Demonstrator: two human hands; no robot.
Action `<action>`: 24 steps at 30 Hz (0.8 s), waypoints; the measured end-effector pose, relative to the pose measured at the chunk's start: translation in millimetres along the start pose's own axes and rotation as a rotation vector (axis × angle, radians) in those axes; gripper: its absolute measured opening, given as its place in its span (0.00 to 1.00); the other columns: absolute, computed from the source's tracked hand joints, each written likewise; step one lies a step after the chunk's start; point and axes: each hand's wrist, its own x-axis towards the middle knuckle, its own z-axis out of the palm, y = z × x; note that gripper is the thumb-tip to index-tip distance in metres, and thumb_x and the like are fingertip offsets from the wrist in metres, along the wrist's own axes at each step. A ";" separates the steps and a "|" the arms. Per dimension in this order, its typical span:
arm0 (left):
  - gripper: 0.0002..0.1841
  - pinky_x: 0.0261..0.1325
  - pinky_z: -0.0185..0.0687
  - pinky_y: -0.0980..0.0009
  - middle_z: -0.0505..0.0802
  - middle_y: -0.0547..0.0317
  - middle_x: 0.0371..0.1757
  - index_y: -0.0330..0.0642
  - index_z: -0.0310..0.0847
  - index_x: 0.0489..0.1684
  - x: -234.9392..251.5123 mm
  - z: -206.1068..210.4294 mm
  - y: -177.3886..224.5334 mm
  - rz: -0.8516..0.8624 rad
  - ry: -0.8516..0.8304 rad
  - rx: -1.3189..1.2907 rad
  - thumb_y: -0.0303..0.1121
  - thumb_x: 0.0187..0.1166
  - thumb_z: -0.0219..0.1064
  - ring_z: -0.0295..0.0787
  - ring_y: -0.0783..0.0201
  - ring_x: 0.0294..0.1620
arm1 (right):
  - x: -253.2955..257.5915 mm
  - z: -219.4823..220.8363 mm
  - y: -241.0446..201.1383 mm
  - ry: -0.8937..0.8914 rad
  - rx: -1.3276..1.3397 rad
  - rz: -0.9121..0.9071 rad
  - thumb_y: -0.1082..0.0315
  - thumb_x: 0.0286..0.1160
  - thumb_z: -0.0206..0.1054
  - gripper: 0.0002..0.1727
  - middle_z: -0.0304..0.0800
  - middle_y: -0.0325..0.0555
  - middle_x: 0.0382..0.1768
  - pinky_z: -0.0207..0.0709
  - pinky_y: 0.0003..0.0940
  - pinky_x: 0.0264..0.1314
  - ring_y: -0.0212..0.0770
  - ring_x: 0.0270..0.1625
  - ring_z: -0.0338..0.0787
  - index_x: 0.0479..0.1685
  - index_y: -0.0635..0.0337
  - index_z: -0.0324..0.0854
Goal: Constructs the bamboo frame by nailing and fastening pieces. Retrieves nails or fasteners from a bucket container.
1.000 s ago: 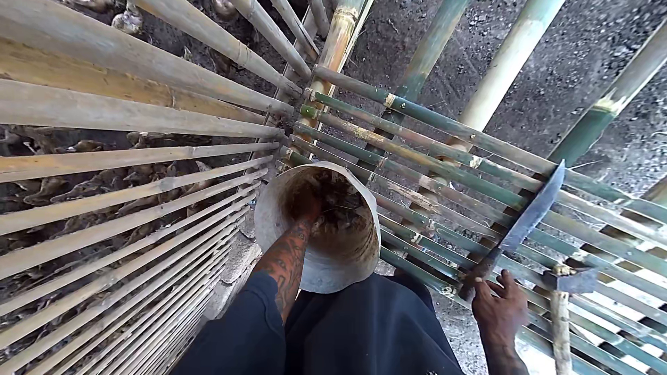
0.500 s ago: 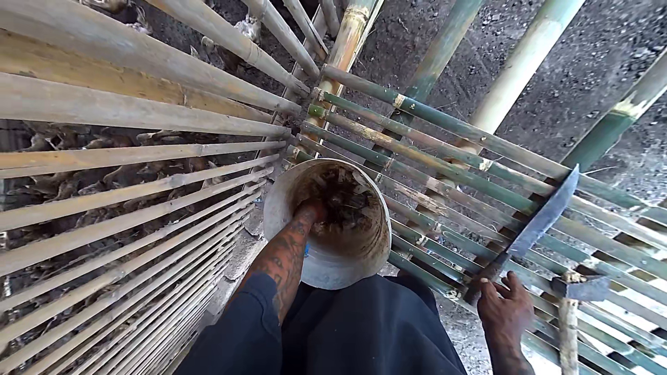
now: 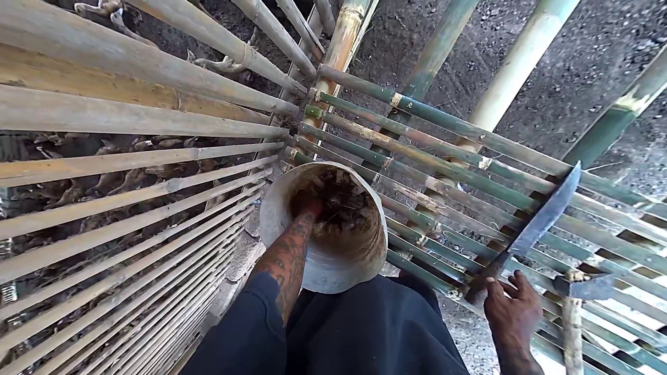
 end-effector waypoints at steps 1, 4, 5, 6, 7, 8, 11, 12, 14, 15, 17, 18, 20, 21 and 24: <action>0.20 0.67 0.80 0.35 0.89 0.30 0.63 0.28 0.86 0.56 -0.3 0.7 2.3 -0.007 0.020 -0.012 0.39 0.85 0.63 0.86 0.35 0.68 | -0.3 -0.9 -0.5 -0.002 0.002 -0.005 0.71 0.80 0.67 0.35 0.73 0.76 0.78 0.76 0.53 0.75 0.65 0.70 0.85 0.87 0.71 0.62; 0.22 0.69 0.79 0.36 0.89 0.29 0.63 0.26 0.86 0.54 4.2 6.6 6.5 -0.046 0.077 -0.080 0.43 0.85 0.63 0.86 0.36 0.69 | 0.9 -1.9 0.6 0.003 0.011 -0.009 0.71 0.79 0.67 0.35 0.73 0.77 0.77 0.77 0.53 0.74 0.66 0.70 0.85 0.86 0.72 0.63; 0.23 0.70 0.79 0.37 0.89 0.29 0.63 0.26 0.86 0.55 7.0 10.0 7.6 -0.069 0.092 -0.121 0.44 0.85 0.64 0.86 0.36 0.69 | 0.6 -2.3 2.0 0.003 0.012 -0.006 0.71 0.79 0.67 0.35 0.72 0.78 0.77 0.77 0.53 0.74 0.66 0.70 0.85 0.87 0.72 0.62; 0.23 0.69 0.79 0.37 0.89 0.29 0.63 0.27 0.86 0.55 8.3 11.8 9.1 -0.093 0.104 -0.157 0.45 0.84 0.65 0.86 0.36 0.68 | 0.3 -2.7 3.4 0.001 0.010 0.000 0.71 0.80 0.67 0.35 0.73 0.77 0.77 0.78 0.53 0.73 0.65 0.69 0.85 0.87 0.72 0.62; 0.24 0.69 0.80 0.38 0.90 0.30 0.63 0.28 0.86 0.55 9.1 12.9 11.0 -0.114 0.115 -0.179 0.47 0.84 0.65 0.87 0.37 0.68 | 0.6 -2.9 4.9 0.000 0.006 0.004 0.70 0.81 0.67 0.35 0.73 0.77 0.77 0.79 0.52 0.72 0.64 0.69 0.85 0.87 0.71 0.62; 0.25 0.68 0.80 0.38 0.90 0.31 0.62 0.28 0.87 0.54 8.6 13.4 12.9 -0.129 0.120 -0.199 0.47 0.84 0.66 0.87 0.37 0.67 | 1.0 -3.0 6.6 0.000 0.002 0.007 0.70 0.81 0.67 0.35 0.73 0.77 0.77 0.79 0.52 0.71 0.64 0.68 0.86 0.87 0.71 0.62; 0.22 0.66 0.82 0.38 0.91 0.33 0.59 0.30 0.87 0.51 5.0 18.1 13.4 -0.128 0.141 -0.237 0.46 0.83 0.67 0.88 0.38 0.64 | 1.7 -2.6 10.3 0.002 0.003 0.013 0.71 0.80 0.68 0.35 0.73 0.76 0.77 0.80 0.53 0.70 0.65 0.68 0.86 0.87 0.71 0.62; 0.21 0.65 0.82 0.39 0.91 0.33 0.58 0.30 0.87 0.50 5.8 19.8 13.1 -0.124 0.146 -0.242 0.45 0.83 0.66 0.89 0.38 0.64 | 1.9 -1.7 9.8 0.003 0.009 0.016 0.71 0.79 0.68 0.35 0.73 0.77 0.77 0.79 0.53 0.71 0.65 0.69 0.85 0.87 0.71 0.63; 0.21 0.65 0.82 0.39 0.91 0.32 0.58 0.29 0.87 0.51 8.0 22.8 13.4 -0.124 0.148 -0.262 0.43 0.85 0.64 0.89 0.38 0.63 | 1.9 -1.1 6.8 0.009 0.009 0.026 0.71 0.79 0.68 0.35 0.74 0.75 0.77 0.79 0.52 0.71 0.64 0.69 0.86 0.87 0.71 0.63; 0.21 0.65 0.82 0.39 0.91 0.31 0.58 0.29 0.86 0.52 8.8 23.3 13.8 -0.120 0.141 -0.279 0.43 0.86 0.62 0.89 0.38 0.63 | 2.1 -1.5 4.9 0.009 0.008 0.027 0.71 0.79 0.68 0.35 0.74 0.75 0.77 0.79 0.52 0.72 0.63 0.69 0.86 0.87 0.70 0.63; 0.21 0.67 0.80 0.39 0.91 0.31 0.60 0.29 0.86 0.53 2.0 17.3 14.6 -0.094 0.109 -0.297 0.42 0.87 0.61 0.88 0.37 0.65 | 2.7 -1.9 0.8 0.006 -0.001 0.019 0.70 0.79 0.68 0.35 0.74 0.75 0.77 0.78 0.51 0.73 0.63 0.69 0.86 0.87 0.70 0.63; 0.20 0.68 0.79 0.38 0.90 0.31 0.61 0.30 0.86 0.54 -3.4 13.3 12.6 -0.060 0.092 -0.308 0.41 0.87 0.60 0.87 0.37 0.67 | 3.1 -1.4 -0.6 0.001 -0.008 0.014 0.71 0.79 0.67 0.35 0.74 0.75 0.77 0.77 0.52 0.74 0.64 0.69 0.86 0.87 0.70 0.64; 0.19 0.72 0.77 0.40 0.89 0.32 0.63 0.32 0.85 0.61 -16.9 3.1 8.5 0.030 0.053 -0.362 0.39 0.90 0.59 0.86 0.39 0.68 | 5.2 1.9 -1.1 -0.003 -0.013 0.002 0.70 0.80 0.67 0.34 0.74 0.75 0.76 0.75 0.54 0.76 0.65 0.71 0.84 0.86 0.70 0.64; 0.18 0.70 0.80 0.44 0.90 0.34 0.61 0.33 0.84 0.64 -23.2 -0.9 7.7 0.065 0.041 -0.423 0.39 0.90 0.59 0.88 0.42 0.64 | 7.3 4.4 0.0 0.002 -0.005 -0.004 0.70 0.80 0.67 0.34 0.75 0.75 0.76 0.74 0.55 0.77 0.65 0.71 0.84 0.86 0.70 0.64; 0.13 0.44 0.86 0.67 0.92 0.48 0.44 0.31 0.82 0.61 -39.3 -8.8 5.0 0.127 -0.007 -0.747 0.32 0.90 0.60 0.89 0.64 0.36 | 11.4 9.5 -0.7 -0.001 0.027 -0.011 0.70 0.79 0.66 0.34 0.76 0.75 0.75 0.73 0.56 0.77 0.65 0.70 0.84 0.86 0.70 0.65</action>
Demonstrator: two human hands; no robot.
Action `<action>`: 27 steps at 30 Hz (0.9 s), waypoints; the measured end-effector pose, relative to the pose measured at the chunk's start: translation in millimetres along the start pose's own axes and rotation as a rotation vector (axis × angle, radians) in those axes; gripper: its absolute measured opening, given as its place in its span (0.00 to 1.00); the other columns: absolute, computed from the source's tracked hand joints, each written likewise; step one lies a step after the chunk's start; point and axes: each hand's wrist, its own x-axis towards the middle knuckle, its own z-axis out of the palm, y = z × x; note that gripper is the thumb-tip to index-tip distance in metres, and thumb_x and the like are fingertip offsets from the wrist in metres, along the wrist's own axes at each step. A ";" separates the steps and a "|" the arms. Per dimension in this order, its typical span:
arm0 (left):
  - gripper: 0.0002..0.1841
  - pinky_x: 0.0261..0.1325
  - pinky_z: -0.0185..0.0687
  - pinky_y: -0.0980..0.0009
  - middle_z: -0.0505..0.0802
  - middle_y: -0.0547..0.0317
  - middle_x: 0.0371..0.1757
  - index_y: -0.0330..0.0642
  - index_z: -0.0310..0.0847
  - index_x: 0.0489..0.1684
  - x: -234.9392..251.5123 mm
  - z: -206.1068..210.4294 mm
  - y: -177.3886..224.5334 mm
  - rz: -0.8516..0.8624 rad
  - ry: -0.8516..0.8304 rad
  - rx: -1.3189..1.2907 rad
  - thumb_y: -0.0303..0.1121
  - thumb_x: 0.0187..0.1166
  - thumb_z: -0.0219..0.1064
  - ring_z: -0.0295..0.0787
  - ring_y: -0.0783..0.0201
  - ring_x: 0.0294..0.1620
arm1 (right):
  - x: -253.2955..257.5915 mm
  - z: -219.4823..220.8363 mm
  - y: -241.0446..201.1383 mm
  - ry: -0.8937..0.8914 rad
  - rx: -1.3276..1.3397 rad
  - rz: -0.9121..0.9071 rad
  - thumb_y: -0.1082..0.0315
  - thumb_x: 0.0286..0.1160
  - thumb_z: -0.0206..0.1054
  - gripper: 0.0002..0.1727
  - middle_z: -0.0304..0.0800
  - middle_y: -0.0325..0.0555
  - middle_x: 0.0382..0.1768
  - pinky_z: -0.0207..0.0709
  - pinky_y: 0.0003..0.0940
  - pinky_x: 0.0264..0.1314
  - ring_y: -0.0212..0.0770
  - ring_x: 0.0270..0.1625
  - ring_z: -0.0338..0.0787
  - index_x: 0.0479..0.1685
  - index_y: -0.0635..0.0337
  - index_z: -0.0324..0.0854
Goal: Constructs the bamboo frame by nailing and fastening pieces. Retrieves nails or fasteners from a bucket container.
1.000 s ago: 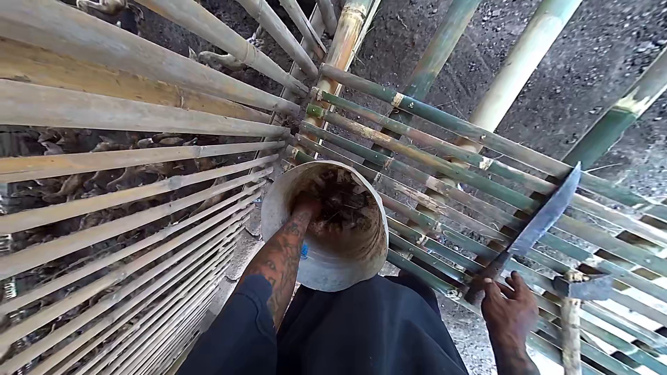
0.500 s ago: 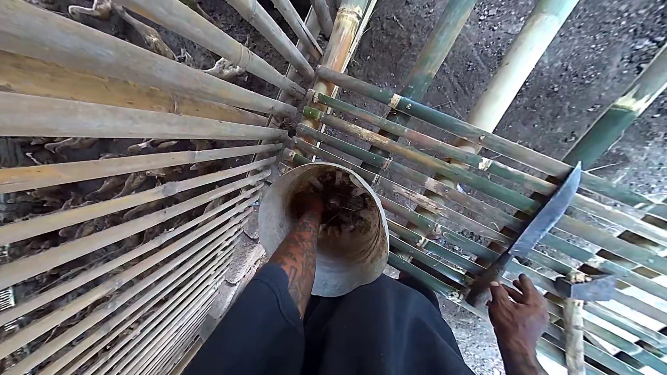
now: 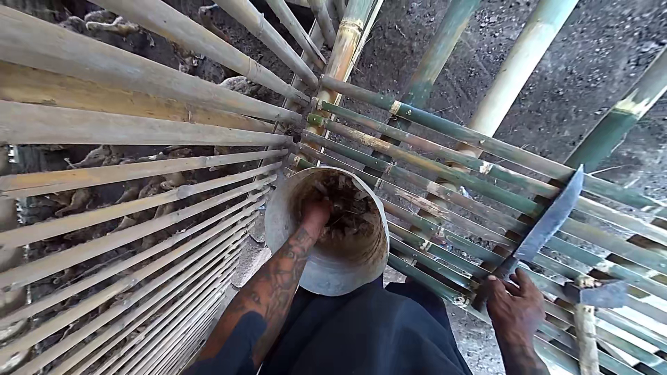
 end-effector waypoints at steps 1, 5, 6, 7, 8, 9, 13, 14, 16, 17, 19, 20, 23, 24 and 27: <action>0.13 0.40 0.85 0.71 0.91 0.49 0.42 0.30 0.80 0.62 -4.8 -4.5 2.4 -0.008 -0.029 -0.087 0.30 0.90 0.59 0.87 0.67 0.33 | 0.5 0.7 -2.5 -0.009 0.009 0.003 0.70 0.80 0.66 0.34 0.75 0.75 0.76 0.73 0.57 0.77 0.65 0.70 0.84 0.87 0.70 0.64; 0.07 0.28 0.76 0.75 0.86 0.59 0.28 0.32 0.83 0.49 -12.3 -19.5 2.4 -0.131 -0.070 0.040 0.26 0.83 0.64 0.78 0.71 0.22 | -0.9 -2.2 -7.1 -0.003 0.013 -0.005 0.70 0.80 0.66 0.34 0.76 0.75 0.75 0.73 0.57 0.76 0.66 0.70 0.84 0.86 0.70 0.65; 0.04 0.25 0.74 0.76 0.86 0.62 0.24 0.34 0.84 0.43 -10.7 -20.9 1.8 -0.178 -0.075 0.142 0.26 0.80 0.66 0.77 0.72 0.19 | -1.7 -3.3 -5.7 -0.002 0.008 -0.010 0.69 0.80 0.66 0.34 0.76 0.75 0.75 0.73 0.57 0.76 0.66 0.71 0.84 0.86 0.70 0.65; 0.03 0.23 0.73 0.77 0.86 0.63 0.22 0.36 0.85 0.39 -8.3 -21.3 1.7 -0.228 -0.084 0.237 0.27 0.78 0.67 0.77 0.72 0.17 | -2.9 -4.0 -3.7 -0.002 0.010 -0.009 0.69 0.79 0.66 0.34 0.76 0.76 0.75 0.72 0.57 0.77 0.66 0.71 0.83 0.86 0.71 0.64; 0.03 0.23 0.73 0.76 0.85 0.63 0.22 0.37 0.84 0.38 -6.5 -20.4 1.9 -0.263 -0.094 0.303 0.28 0.78 0.68 0.77 0.72 0.17 | -4.2 -4.4 -1.3 -0.004 0.015 -0.004 0.69 0.79 0.65 0.35 0.75 0.76 0.76 0.72 0.57 0.77 0.67 0.71 0.83 0.86 0.72 0.64; 0.04 0.24 0.73 0.75 0.85 0.63 0.23 0.38 0.83 0.39 -4.9 -17.8 1.6 -0.285 -0.102 0.347 0.29 0.78 0.68 0.77 0.71 0.18 | -5.5 -5.2 1.2 -0.006 0.024 0.002 0.70 0.79 0.65 0.35 0.74 0.77 0.76 0.74 0.56 0.77 0.67 0.71 0.84 0.86 0.72 0.64; 0.11 0.36 0.81 0.69 0.88 0.54 0.36 0.34 0.83 0.48 1.4 -6.3 -0.8 -0.256 -0.081 0.492 0.34 0.82 0.66 0.84 0.65 0.30 | -7.7 -5.8 9.7 0.003 0.038 0.029 0.71 0.79 0.67 0.34 0.73 0.77 0.77 0.76 0.52 0.75 0.65 0.70 0.85 0.86 0.72 0.64; 0.15 0.50 0.85 0.61 0.91 0.46 0.47 0.31 0.84 0.53 3.5 -4.9 0.5 -0.230 -0.076 0.588 0.36 0.84 0.65 0.89 0.57 0.45 | -7.6 -5.6 11.3 0.009 0.029 0.031 0.71 0.79 0.67 0.34 0.74 0.77 0.76 0.76 0.52 0.76 0.65 0.70 0.84 0.85 0.72 0.64; 0.21 0.74 0.77 0.44 0.87 0.31 0.68 0.25 0.83 0.62 10.3 -2.0 0.8 -0.176 -0.059 0.755 0.38 0.86 0.62 0.84 0.41 0.72 | -7.7 -5.6 13.8 0.013 0.020 0.026 0.71 0.79 0.67 0.34 0.74 0.78 0.76 0.75 0.53 0.76 0.66 0.71 0.84 0.85 0.73 0.64; 0.22 0.76 0.74 0.41 0.85 0.29 0.71 0.25 0.82 0.64 13.7 -0.9 -1.0 -0.154 -0.032 0.793 0.38 0.87 0.62 0.81 0.38 0.76 | -7.8 -5.0 14.3 0.016 0.020 0.027 0.71 0.78 0.67 0.34 0.74 0.78 0.76 0.75 0.53 0.76 0.66 0.71 0.84 0.85 0.73 0.64; 0.22 0.75 0.75 0.40 0.86 0.30 0.71 0.28 0.82 0.65 19.4 2.3 -4.4 -0.136 0.037 0.791 0.40 0.87 0.62 0.81 0.38 0.75 | -6.7 -3.8 14.6 0.019 0.025 0.034 0.71 0.78 0.67 0.34 0.74 0.77 0.75 0.76 0.52 0.75 0.66 0.70 0.84 0.85 0.72 0.64; 0.21 0.74 0.76 0.40 0.86 0.31 0.70 0.29 0.82 0.66 21.2 5.2 -4.9 -0.137 0.048 0.800 0.39 0.87 0.61 0.82 0.38 0.75 | -6.6 -4.0 14.6 0.017 0.026 0.039 0.71 0.79 0.67 0.34 0.74 0.77 0.76 0.77 0.52 0.75 0.65 0.70 0.84 0.85 0.72 0.64; 0.20 0.73 0.76 0.39 0.88 0.32 0.68 0.31 0.82 0.67 25.0 13.5 -12.8 -0.137 0.081 0.775 0.38 0.87 0.61 0.83 0.37 0.73 | -7.0 -5.3 14.9 0.017 0.037 0.052 0.71 0.79 0.67 0.35 0.74 0.77 0.76 0.77 0.52 0.75 0.65 0.70 0.84 0.86 0.72 0.64; 0.20 0.74 0.76 0.39 0.88 0.32 0.69 0.32 0.82 0.67 25.4 14.4 -15.1 -0.128 0.098 0.735 0.39 0.88 0.59 0.83 0.37 0.73 | -6.1 -5.0 15.8 0.017 0.037 0.050 0.71 0.79 0.67 0.35 0.74 0.77 0.76 0.77 0.51 0.74 0.65 0.70 0.85 0.86 0.72 0.64; 0.20 0.73 0.77 0.38 0.90 0.35 0.66 0.38 0.85 0.66 27.8 14.6 -23.3 -0.072 0.155 0.617 0.42 0.90 0.58 0.85 0.38 0.71 | -3.7 -5.2 16.6 0.009 0.029 0.054 0.71 0.79 0.67 0.35 0.73 0.77 0.76 0.77 0.52 0.74 0.65 0.70 0.85 0.86 0.71 0.64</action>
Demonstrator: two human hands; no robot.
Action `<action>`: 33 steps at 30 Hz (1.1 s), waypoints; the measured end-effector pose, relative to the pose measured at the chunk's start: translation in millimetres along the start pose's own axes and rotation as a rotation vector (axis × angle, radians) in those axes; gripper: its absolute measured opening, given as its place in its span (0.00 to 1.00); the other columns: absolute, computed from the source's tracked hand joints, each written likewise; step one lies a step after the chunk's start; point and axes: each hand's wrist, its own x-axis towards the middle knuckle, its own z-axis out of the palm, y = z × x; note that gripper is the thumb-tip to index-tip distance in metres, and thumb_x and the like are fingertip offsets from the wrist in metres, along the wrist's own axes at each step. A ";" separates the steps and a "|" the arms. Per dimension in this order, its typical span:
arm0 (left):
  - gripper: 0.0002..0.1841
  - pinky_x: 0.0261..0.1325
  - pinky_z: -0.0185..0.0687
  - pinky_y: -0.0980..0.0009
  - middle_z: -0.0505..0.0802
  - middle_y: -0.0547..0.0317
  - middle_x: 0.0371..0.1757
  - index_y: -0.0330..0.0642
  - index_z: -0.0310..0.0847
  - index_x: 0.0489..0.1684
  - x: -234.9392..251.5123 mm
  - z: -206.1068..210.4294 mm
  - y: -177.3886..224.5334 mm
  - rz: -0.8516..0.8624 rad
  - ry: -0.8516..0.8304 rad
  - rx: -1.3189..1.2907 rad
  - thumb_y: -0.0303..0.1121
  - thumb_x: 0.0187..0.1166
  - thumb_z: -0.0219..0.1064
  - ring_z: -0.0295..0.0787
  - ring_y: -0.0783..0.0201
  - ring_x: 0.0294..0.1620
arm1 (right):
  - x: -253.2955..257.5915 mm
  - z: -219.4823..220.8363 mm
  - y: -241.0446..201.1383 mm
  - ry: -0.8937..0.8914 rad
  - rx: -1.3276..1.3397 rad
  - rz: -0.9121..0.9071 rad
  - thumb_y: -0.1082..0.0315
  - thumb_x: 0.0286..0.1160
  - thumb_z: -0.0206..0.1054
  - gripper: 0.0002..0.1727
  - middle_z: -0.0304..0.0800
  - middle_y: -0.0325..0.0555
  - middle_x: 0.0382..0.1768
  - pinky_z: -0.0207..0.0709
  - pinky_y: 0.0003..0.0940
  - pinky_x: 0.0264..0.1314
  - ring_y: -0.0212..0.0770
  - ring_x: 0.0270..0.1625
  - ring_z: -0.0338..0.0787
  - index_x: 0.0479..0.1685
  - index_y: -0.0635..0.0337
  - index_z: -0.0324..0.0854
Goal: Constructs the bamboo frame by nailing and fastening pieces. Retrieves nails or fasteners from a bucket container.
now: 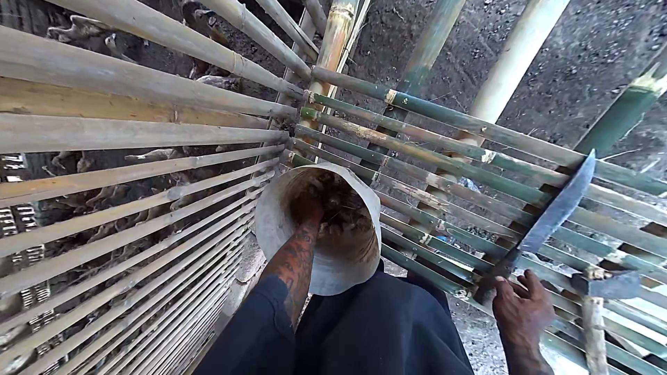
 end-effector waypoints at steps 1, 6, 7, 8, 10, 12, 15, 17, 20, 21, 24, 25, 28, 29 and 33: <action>0.19 0.73 0.77 0.38 0.90 0.36 0.65 0.39 0.86 0.65 1.5 1.6 -1.0 -0.005 0.006 -0.009 0.42 0.89 0.59 0.86 0.39 0.71 | 0.7 -0.1 -1.0 -0.003 -0.005 0.004 0.71 0.79 0.67 0.35 0.73 0.77 0.77 0.77 0.52 0.73 0.65 0.69 0.85 0.86 0.71 0.64; 0.21 0.71 0.79 0.39 0.92 0.36 0.62 0.37 0.89 0.58 7.2 12.8 5.3 -0.083 0.040 -0.119 0.46 0.88 0.61 0.88 0.40 0.68 | 4.3 -1.6 -5.7 -0.011 -0.004 0.003 0.72 0.79 0.67 0.35 0.72 0.77 0.78 0.78 0.50 0.73 0.63 0.68 0.86 0.87 0.72 0.63; 0.21 0.71 0.79 0.40 0.91 0.35 0.62 0.36 0.89 0.57 7.6 14.6 8.4 -0.097 0.044 -0.148 0.46 0.88 0.61 0.88 0.40 0.67 | 4.8 -1.7 -6.1 -0.008 -0.002 0.002 0.72 0.79 0.67 0.35 0.72 0.77 0.77 0.78 0.50 0.73 0.64 0.68 0.86 0.86 0.73 0.63; 0.20 0.70 0.80 0.40 0.92 0.35 0.61 0.35 0.88 0.56 7.4 16.3 11.5 -0.103 0.051 -0.173 0.45 0.88 0.61 0.88 0.40 0.67 | 4.9 -2.3 -6.6 -0.006 -0.004 0.004 0.72 0.79 0.66 0.35 0.72 0.77 0.77 0.78 0.50 0.73 0.64 0.68 0.86 0.86 0.73 0.63; 0.18 0.69 0.80 0.41 0.93 0.38 0.58 0.38 0.90 0.57 9.3 22.0 11.9 -0.092 0.069 -0.272 0.44 0.87 0.64 0.89 0.42 0.64 | 5.1 -4.2 -6.5 -0.004 -0.026 0.005 0.72 0.80 0.66 0.34 0.74 0.77 0.76 0.77 0.52 0.74 0.65 0.68 0.85 0.86 0.73 0.63; 0.17 0.68 0.80 0.42 0.94 0.40 0.57 0.40 0.90 0.56 9.7 25.4 8.1 -0.047 0.048 -0.339 0.44 0.87 0.65 0.90 0.43 0.62 | 6.4 -4.7 -5.0 -0.012 -0.053 -0.002 0.71 0.80 0.66 0.34 0.74 0.76 0.76 0.75 0.52 0.75 0.64 0.68 0.85 0.86 0.72 0.63; 0.16 0.68 0.80 0.43 0.94 0.40 0.56 0.38 0.90 0.56 4.8 24.0 4.8 0.001 -0.008 -0.335 0.41 0.85 0.66 0.90 0.44 0.62 | 7.1 -3.5 -5.9 -0.016 -0.070 0.001 0.71 0.80 0.66 0.34 0.74 0.75 0.77 0.77 0.51 0.74 0.64 0.68 0.86 0.86 0.72 0.63; 0.17 0.71 0.78 0.43 0.92 0.38 0.60 0.37 0.89 0.59 0.4 16.9 5.1 -0.014 -0.062 -0.244 0.41 0.86 0.65 0.88 0.43 0.66 | 8.4 -2.7 -9.1 -0.014 -0.078 0.004 0.71 0.79 0.66 0.34 0.75 0.75 0.76 0.77 0.51 0.74 0.64 0.68 0.86 0.86 0.71 0.64; 0.18 0.72 0.78 0.42 0.91 0.37 0.63 0.36 0.88 0.60 -2.6 11.0 1.8 -0.078 -0.061 -0.148 0.42 0.86 0.63 0.87 0.42 0.69 | 10.9 -2.9 -13.1 -0.020 -0.077 0.001 0.70 0.81 0.65 0.34 0.75 0.75 0.76 0.75 0.53 0.76 0.64 0.69 0.85 0.87 0.71 0.63; 0.18 0.72 0.78 0.42 0.91 0.37 0.63 0.37 0.88 0.60 -2.0 11.0 -0.6 -0.087 -0.041 -0.152 0.41 0.85 0.64 0.87 0.42 0.69 | 12.2 -2.6 -13.0 -0.021 -0.079 0.001 0.69 0.81 0.66 0.34 0.75 0.74 0.77 0.75 0.53 0.76 0.64 0.70 0.85 0.87 0.71 0.63; 0.17 0.73 0.79 0.43 0.92 0.40 0.63 0.41 0.89 0.62 2.0 13.4 -4.3 -0.083 0.011 -0.200 0.40 0.83 0.67 0.88 0.44 0.69 | 14.7 -3.3 -15.0 -0.018 -0.068 -0.002 0.70 0.81 0.65 0.34 0.75 0.74 0.77 0.75 0.53 0.76 0.64 0.70 0.85 0.87 0.71 0.63; 0.17 0.73 0.79 0.43 0.92 0.41 0.63 0.42 0.89 0.62 2.0 13.9 -4.4 -0.077 0.016 -0.205 0.40 0.83 0.67 0.87 0.44 0.69 | 14.7 -3.7 -15.7 -0.016 -0.068 -0.005 0.70 0.81 0.65 0.34 0.75 0.74 0.76 0.75 0.53 0.75 0.63 0.69 0.85 0.87 0.71 0.63; 0.16 0.71 0.79 0.42 0.93 0.42 0.61 0.44 0.89 0.61 4.8 18.7 -2.3 -0.058 0.056 -0.212 0.40 0.84 0.66 0.88 0.44 0.67 | 15.4 -3.3 -14.8 -0.008 -0.064 -0.016 0.71 0.80 0.66 0.34 0.75 0.74 0.76 0.75 0.52 0.75 0.62 0.69 0.86 0.87 0.71 0.64; 0.16 0.70 0.80 0.41 0.93 0.43 0.61 0.45 0.89 0.62 4.9 20.9 -0.5 -0.052 0.075 -0.219 0.41 0.85 0.66 0.89 0.44 0.66 | 15.2 -3.1 -13.9 -0.003 -0.067 -0.020 0.71 0.80 0.66 0.34 0.76 0.74 0.76 0.75 0.52 0.75 0.62 0.69 0.86 0.87 0.70 0.64; 0.17 0.70 0.81 0.41 0.92 0.43 0.64 0.47 0.87 0.67 3.4 26.7 3.7 -0.021 0.099 -0.222 0.41 0.85 0.66 0.89 0.44 0.67 | 11.2 -3.3 -11.1 0.000 -0.059 -0.024 0.72 0.79 0.66 0.35 0.75 0.76 0.76 0.76 0.51 0.75 0.64 0.69 0.85 0.86 0.71 0.63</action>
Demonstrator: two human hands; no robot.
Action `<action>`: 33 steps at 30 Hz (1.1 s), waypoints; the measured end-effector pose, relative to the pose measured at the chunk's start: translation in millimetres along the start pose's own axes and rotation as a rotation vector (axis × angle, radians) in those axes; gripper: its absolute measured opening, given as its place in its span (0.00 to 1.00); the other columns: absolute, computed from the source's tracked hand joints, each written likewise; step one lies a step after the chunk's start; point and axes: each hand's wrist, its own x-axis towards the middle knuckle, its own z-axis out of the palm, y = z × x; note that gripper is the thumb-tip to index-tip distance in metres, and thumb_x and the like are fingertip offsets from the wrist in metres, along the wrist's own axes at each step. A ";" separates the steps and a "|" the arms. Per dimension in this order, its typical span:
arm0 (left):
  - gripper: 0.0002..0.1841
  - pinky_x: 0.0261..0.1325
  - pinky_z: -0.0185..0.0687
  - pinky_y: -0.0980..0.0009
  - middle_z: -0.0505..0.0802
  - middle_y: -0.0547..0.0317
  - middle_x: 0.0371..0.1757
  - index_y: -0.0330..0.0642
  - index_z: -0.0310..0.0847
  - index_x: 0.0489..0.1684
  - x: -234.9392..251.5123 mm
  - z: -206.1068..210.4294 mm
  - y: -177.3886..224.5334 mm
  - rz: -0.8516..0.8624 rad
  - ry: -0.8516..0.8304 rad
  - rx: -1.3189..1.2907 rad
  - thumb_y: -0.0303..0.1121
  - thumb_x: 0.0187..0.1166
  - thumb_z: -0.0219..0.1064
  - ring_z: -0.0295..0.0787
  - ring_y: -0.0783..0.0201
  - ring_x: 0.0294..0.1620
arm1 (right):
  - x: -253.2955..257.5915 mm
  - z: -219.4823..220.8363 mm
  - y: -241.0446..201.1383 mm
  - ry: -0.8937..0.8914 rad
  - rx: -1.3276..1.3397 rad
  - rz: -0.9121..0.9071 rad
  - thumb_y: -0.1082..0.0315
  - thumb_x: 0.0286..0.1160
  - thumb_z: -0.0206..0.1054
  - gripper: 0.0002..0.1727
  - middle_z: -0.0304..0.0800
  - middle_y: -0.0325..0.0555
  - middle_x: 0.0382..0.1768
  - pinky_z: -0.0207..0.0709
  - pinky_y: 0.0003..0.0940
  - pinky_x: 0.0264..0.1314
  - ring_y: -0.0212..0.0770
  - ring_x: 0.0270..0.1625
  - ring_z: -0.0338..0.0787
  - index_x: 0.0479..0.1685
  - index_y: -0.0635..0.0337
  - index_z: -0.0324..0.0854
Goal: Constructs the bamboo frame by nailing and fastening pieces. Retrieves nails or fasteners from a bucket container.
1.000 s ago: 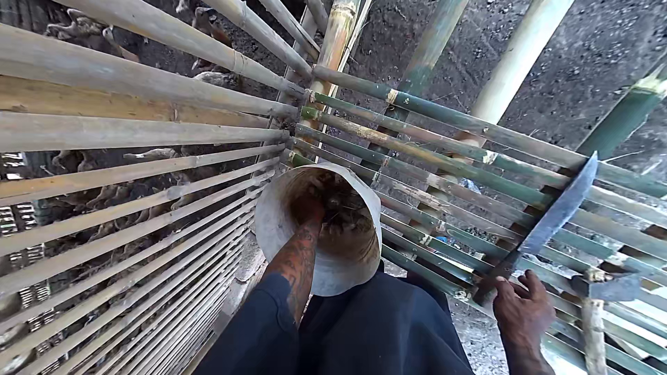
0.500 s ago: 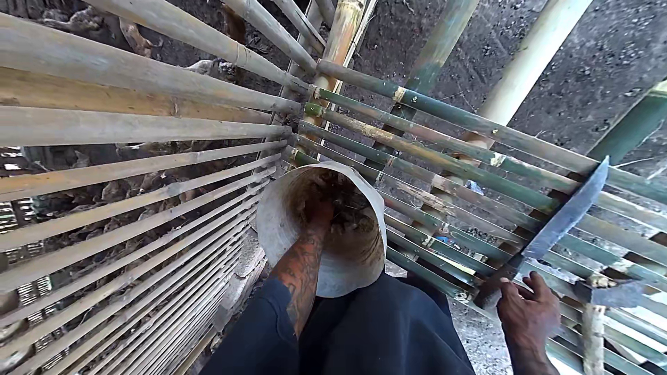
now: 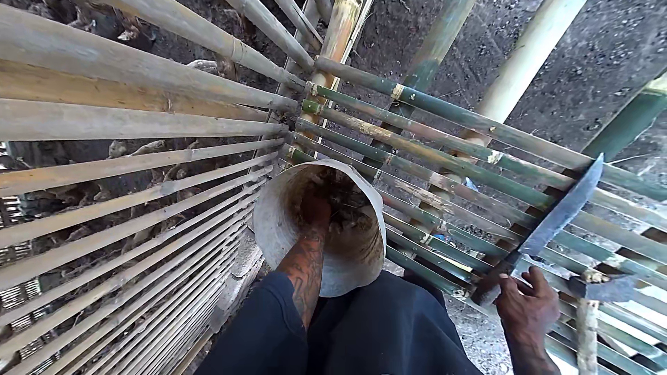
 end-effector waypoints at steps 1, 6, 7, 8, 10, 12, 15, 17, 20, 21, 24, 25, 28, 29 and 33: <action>0.17 0.70 0.81 0.41 0.92 0.43 0.64 0.48 0.86 0.68 -0.4 -2.3 0.1 0.004 -0.020 0.022 0.41 0.86 0.65 0.89 0.44 0.67 | -0.9 0.3 0.1 0.001 0.005 0.004 0.72 0.79 0.67 0.35 0.74 0.76 0.76 0.76 0.50 0.75 0.63 0.69 0.85 0.86 0.72 0.63; 0.17 0.69 0.81 0.39 0.92 0.39 0.62 0.41 0.87 0.62 5.3 -14.0 -4.0 0.034 -0.166 0.176 0.42 0.85 0.64 0.88 0.42 0.67 | -4.0 2.6 0.1 -0.013 -0.016 0.014 0.71 0.80 0.66 0.34 0.74 0.74 0.77 0.75 0.52 0.76 0.64 0.70 0.85 0.87 0.71 0.64; 0.17 0.67 0.82 0.39 0.92 0.40 0.61 0.41 0.89 0.60 4.7 -15.3 -5.3 0.033 -0.172 0.173 0.43 0.84 0.64 0.89 0.42 0.65 | -4.0 2.4 -1.4 -0.016 -0.006 0.011 0.71 0.80 0.66 0.34 0.74 0.75 0.77 0.74 0.53 0.76 0.65 0.70 0.84 0.86 0.72 0.63; 0.17 0.67 0.82 0.39 0.93 0.41 0.60 0.42 0.89 0.59 4.6 -15.1 -6.4 0.035 -0.170 0.164 0.43 0.84 0.64 0.89 0.42 0.65 | -3.7 2.2 -2.2 -0.015 -0.004 0.009 0.70 0.80 0.66 0.34 0.74 0.76 0.77 0.74 0.54 0.77 0.65 0.70 0.84 0.86 0.72 0.63; 0.16 0.67 0.81 0.39 0.93 0.42 0.60 0.44 0.90 0.60 3.2 -13.0 -7.6 0.038 -0.152 0.145 0.42 0.84 0.64 0.89 0.43 0.65 | -2.9 2.2 -1.7 -0.012 0.000 0.007 0.69 0.80 0.66 0.35 0.74 0.75 0.77 0.74 0.53 0.77 0.64 0.71 0.84 0.87 0.71 0.63; 0.16 0.67 0.81 0.39 0.93 0.41 0.60 0.42 0.89 0.60 -0.1 -11.5 -7.1 0.043 -0.126 0.114 0.41 0.85 0.62 0.89 0.43 0.65 | -2.6 2.6 0.1 -0.006 -0.002 -0.004 0.70 0.80 0.66 0.35 0.74 0.75 0.77 0.75 0.52 0.76 0.63 0.70 0.85 0.87 0.71 0.63; 0.16 0.69 0.80 0.41 0.92 0.40 0.62 0.41 0.88 0.62 -2.4 -8.0 -5.5 0.039 -0.099 0.045 0.39 0.86 0.63 0.89 0.44 0.66 | -3.5 3.7 1.4 -0.002 -0.005 -0.004 0.70 0.80 0.67 0.35 0.75 0.75 0.77 0.74 0.51 0.76 0.64 0.71 0.84 0.87 0.71 0.63; 0.17 0.70 0.80 0.41 0.92 0.40 0.61 0.40 0.87 0.64 1.0 -3.3 -6.6 0.033 -0.083 0.006 0.40 0.86 0.65 0.89 0.43 0.65 | -4.2 4.5 2.4 -0.001 0.004 -0.011 0.71 0.79 0.67 0.35 0.75 0.75 0.77 0.75 0.52 0.76 0.64 0.70 0.84 0.87 0.71 0.63; 0.16 0.67 0.81 0.40 0.92 0.39 0.59 0.40 0.87 0.62 0.5 -2.8 -7.5 0.033 -0.084 -0.023 0.38 0.84 0.65 0.89 0.43 0.63 | -6.0 4.5 3.0 -0.002 0.008 -0.010 0.71 0.79 0.67 0.35 0.74 0.75 0.77 0.76 0.52 0.75 0.64 0.70 0.85 0.87 0.71 0.63; 0.16 0.67 0.82 0.40 0.92 0.40 0.59 0.41 0.87 0.62 0.9 -3.4 -7.6 0.032 -0.085 -0.029 0.38 0.84 0.65 0.90 0.43 0.63 | -5.9 5.2 2.9 -0.002 0.003 -0.011 0.72 0.78 0.68 0.35 0.75 0.75 0.77 0.76 0.52 0.74 0.64 0.69 0.85 0.87 0.71 0.63; 0.16 0.67 0.81 0.40 0.93 0.40 0.58 0.40 0.88 0.59 3.0 -5.3 -9.2 0.046 -0.093 -0.015 0.41 0.86 0.64 0.90 0.43 0.62 | -6.2 5.2 1.4 -0.006 -0.010 -0.010 0.71 0.79 0.68 0.35 0.74 0.76 0.76 0.76 0.52 0.74 0.64 0.69 0.86 0.86 0.71 0.64; 0.17 0.66 0.81 0.40 0.93 0.39 0.57 0.39 0.88 0.58 3.9 -7.0 -10.0 0.059 -0.106 -0.007 0.41 0.86 0.64 0.90 0.42 0.62 | -6.6 5.1 0.3 -0.007 -0.011 -0.009 0.71 0.79 0.67 0.35 0.74 0.76 0.77 0.76 0.52 0.75 0.64 0.69 0.85 0.86 0.71 0.64; 0.17 0.67 0.81 0.40 0.93 0.39 0.57 0.38 0.89 0.58 11.9 -7.9 -14.4 0.103 -0.150 0.009 0.42 0.85 0.65 0.89 0.42 0.63 | -6.4 6.1 -1.3 -0.005 -0.016 -0.001 0.70 0.79 0.67 0.35 0.74 0.75 0.77 0.75 0.52 0.76 0.64 0.69 0.85 0.87 0.70 0.63; 0.17 0.67 0.82 0.40 0.93 0.39 0.56 0.39 0.90 0.57 14.4 -7.3 -15.7 0.117 -0.158 0.023 0.42 0.85 0.65 0.90 0.42 0.62 | -6.5 6.6 -1.1 -0.004 -0.020 0.000 0.70 0.79 0.67 0.35 0.74 0.75 0.77 0.75 0.52 0.76 0.64 0.69 0.85 0.87 0.70 0.63; 0.17 0.65 0.82 0.39 0.93 0.39 0.57 0.40 0.90 0.56 15.6 -10.0 -12.1 0.122 -0.201 0.082 0.42 0.87 0.62 0.90 0.42 0.62 | -6.7 7.8 -0.9 0.003 -0.018 -0.007 0.71 0.79 0.67 0.35 0.74 0.75 0.77 0.75 0.52 0.76 0.64 0.69 0.85 0.87 0.71 0.64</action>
